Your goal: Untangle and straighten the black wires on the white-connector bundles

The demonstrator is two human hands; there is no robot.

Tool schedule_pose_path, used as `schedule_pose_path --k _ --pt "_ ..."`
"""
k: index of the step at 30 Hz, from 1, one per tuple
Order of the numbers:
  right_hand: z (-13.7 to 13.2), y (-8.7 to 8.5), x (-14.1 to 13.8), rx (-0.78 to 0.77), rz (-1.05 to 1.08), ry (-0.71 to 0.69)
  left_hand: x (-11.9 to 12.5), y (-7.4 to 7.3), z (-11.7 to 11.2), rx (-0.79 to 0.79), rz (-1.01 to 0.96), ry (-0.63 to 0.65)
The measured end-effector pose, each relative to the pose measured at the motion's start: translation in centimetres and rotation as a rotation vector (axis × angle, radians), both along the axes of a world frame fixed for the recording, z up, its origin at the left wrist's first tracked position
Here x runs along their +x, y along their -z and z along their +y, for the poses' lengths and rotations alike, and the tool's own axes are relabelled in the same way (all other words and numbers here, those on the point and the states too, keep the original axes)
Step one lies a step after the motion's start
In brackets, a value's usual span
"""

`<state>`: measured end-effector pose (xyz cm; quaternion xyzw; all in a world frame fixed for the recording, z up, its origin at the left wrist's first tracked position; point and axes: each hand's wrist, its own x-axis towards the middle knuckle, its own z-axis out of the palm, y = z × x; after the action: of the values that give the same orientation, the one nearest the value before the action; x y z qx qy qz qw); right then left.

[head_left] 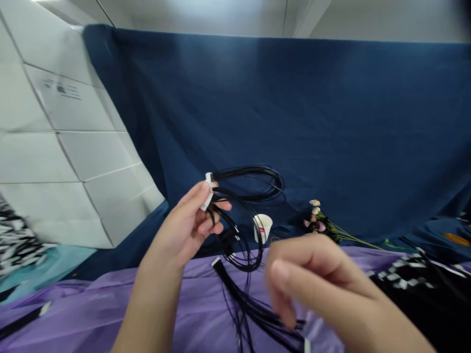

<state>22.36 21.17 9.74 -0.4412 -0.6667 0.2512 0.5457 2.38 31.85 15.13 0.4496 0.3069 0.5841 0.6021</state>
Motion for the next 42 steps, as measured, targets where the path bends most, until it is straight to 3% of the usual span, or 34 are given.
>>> schedule_pose_path --k 2,4,6,9,12,16,24,30,38,42 --pt "2.0 -2.0 -0.2 -0.028 -0.046 0.055 0.0 -0.1 -0.3 -0.033 -0.040 0.041" --pt "3.9 -3.0 -0.4 -0.087 -0.200 0.008 0.0 -0.1 -0.5 -0.052 -0.079 0.090" --pt "5.5 -3.1 -0.9 -0.078 -0.226 -0.009 0.1 0.1 -0.6 -0.057 -0.111 0.147" --pt "7.0 -2.5 -2.6 0.041 -0.045 -0.109 0.4 0.5 -0.6 -0.054 -0.148 0.250" --pt "7.5 -2.2 -4.2 0.077 0.157 -0.250 0.6 1.0 -0.6 -0.042 -0.186 0.344" --pt "7.4 -2.4 -4.6 -0.018 0.319 -0.356 0.6 1.2 -0.6 -0.045 -0.208 0.389" --pt "7.4 -2.5 -3.9 0.002 0.292 -0.448 1.0 1.5 -0.5 -0.005 -0.197 0.392" --pt "6.6 -2.3 -4.4 0.081 0.137 -0.206 1.2 1.5 -0.6 0.017 -0.216 0.402" --pt "6.6 -0.8 -4.7 0.580 -0.344 0.370 1.3 1.4 -0.7 0.036 -0.220 0.379" --pt "6.9 -0.8 -4.8 0.622 -0.406 0.452 1.3 1.3 -0.7 0.091 -0.201 0.357"
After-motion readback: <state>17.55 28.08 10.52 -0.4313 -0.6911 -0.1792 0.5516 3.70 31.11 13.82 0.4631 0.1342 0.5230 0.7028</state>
